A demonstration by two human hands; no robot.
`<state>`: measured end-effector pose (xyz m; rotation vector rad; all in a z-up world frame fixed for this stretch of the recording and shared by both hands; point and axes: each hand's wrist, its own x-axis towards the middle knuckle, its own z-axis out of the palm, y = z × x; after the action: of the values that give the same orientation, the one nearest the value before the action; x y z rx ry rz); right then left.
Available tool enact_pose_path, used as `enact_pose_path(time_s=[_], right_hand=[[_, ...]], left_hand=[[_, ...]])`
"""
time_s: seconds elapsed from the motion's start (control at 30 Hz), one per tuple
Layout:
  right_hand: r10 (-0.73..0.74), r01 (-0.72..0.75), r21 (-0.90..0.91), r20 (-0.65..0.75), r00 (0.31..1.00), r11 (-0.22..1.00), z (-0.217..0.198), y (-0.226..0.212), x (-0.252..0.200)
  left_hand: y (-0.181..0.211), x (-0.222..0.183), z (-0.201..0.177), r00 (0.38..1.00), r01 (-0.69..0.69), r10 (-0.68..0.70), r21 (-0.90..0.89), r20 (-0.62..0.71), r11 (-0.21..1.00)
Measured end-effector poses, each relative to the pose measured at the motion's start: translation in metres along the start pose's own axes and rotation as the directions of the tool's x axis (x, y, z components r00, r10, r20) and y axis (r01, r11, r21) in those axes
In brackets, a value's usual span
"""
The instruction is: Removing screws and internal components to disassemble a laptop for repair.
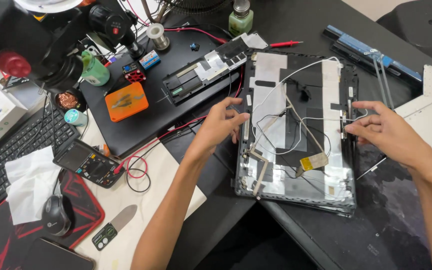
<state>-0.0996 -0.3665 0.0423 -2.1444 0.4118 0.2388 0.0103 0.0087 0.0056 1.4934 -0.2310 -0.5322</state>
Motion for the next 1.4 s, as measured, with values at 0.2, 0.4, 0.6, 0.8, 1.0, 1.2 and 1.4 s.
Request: enact_pose_path(time_s=[0.2, 0.4, 0.6, 0.8, 1.0, 1.2, 1.4], right_hand=[[-0.126, 0.128, 0.156, -0.020, 0.992, 0.980, 0.002, -0.012, -0.001], [-0.150, 0.150, 0.185, -0.013, 0.989, 0.971, -0.012, 0.041, 0.034], [-0.297, 0.305, 0.114, -0.083, 0.951, 0.946, -0.003, -0.025, 0.029], [-0.692, 0.578, -0.524, -0.029, 0.721, 0.625, 0.045, -0.137, -0.006], [-0.719, 0.704, -0.528, 0.228, 0.657, 0.475, 0.103, -0.180, -0.009], [-0.653, 0.696, -0.247, 0.242, 0.718, 0.674, 0.121, -0.204, -0.002], [-0.712, 0.786, -0.325, 0.337, 0.616, 0.526, 0.138, -0.200, 0.006]], left_hand=[[0.026, -0.012, 0.004, 0.971, 0.172, -0.111, -0.295, 0.213, 0.940], [0.023, -0.020, 0.004, 0.957, 0.184, -0.061, -0.433, 0.283, 0.882], [0.018, -0.056, 0.008, 0.984, 0.037, 0.049, -0.470, 0.169, 0.882], [0.008, -0.082, 0.010, 0.994, -0.071, 0.100, -0.457, 0.040, 0.887], [0.007, -0.105, 0.004, 0.992, -0.122, 0.098, -0.537, -0.074, 0.835], [0.007, -0.129, -0.017, 0.984, -0.144, 0.076, -0.477, -0.158, 0.867], [0.004, -0.136, -0.025, 0.977, -0.157, 0.061, -0.488, -0.206, 0.859]])
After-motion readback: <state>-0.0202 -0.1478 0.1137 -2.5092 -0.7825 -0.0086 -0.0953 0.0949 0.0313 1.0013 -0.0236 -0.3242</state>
